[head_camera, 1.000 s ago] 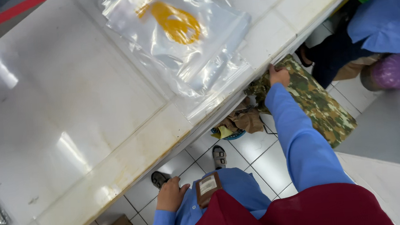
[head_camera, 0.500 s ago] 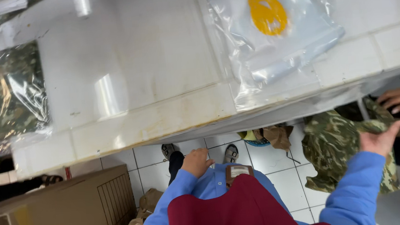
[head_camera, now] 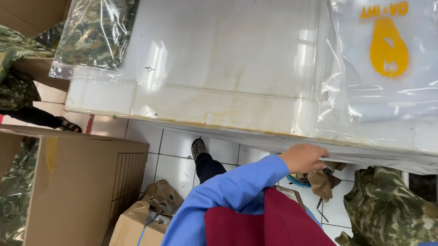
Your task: The person folds camouflage garments and places them into plastic bags. The person spreads a camouflage item on a table, inserts a white paper sheet, folds the garment over the paper, slides it into a plastic bag, and places the bagged item into a cardboard box.
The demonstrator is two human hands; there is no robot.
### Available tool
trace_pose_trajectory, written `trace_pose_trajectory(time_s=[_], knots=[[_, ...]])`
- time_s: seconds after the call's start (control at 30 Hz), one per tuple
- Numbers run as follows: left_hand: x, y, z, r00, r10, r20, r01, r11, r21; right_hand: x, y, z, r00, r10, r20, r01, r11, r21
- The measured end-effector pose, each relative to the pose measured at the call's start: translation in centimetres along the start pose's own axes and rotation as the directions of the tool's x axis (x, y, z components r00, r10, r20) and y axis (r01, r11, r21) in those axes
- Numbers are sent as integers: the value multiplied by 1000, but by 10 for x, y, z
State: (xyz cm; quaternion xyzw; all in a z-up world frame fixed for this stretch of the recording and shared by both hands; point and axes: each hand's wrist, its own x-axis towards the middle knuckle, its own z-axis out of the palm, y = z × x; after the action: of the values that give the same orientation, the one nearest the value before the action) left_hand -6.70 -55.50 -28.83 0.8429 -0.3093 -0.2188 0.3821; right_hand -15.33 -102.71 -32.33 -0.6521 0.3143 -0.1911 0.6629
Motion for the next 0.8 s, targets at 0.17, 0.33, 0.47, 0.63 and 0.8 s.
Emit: trace_pose_trajectory(time_s=[0.17, 0.33, 0.47, 0.63, 0.8], knots=[[74, 45, 36, 968, 232, 90, -207, 951, -231, -63, 24, 39, 976, 157, -148, -134, 979, 151], [117, 98, 77, 915, 317, 250, -240, 925, -294, -91, 9, 73, 958, 285, 5, -276, 921, 275], [113, 96, 101, 936, 246, 251, -128, 904, -408, -109, 37, 64, 964, 259, 61, -266, 926, 267], [105, 96, 105, 934, 119, 336, 52, 887, -459, -138, 15, 88, 954, 298, 10, -268, 842, 468], [112, 90, 114, 946, -48, 321, 225, 809, -543, -141, 20, 94, 956, 264, -131, -183, 879, 441]])
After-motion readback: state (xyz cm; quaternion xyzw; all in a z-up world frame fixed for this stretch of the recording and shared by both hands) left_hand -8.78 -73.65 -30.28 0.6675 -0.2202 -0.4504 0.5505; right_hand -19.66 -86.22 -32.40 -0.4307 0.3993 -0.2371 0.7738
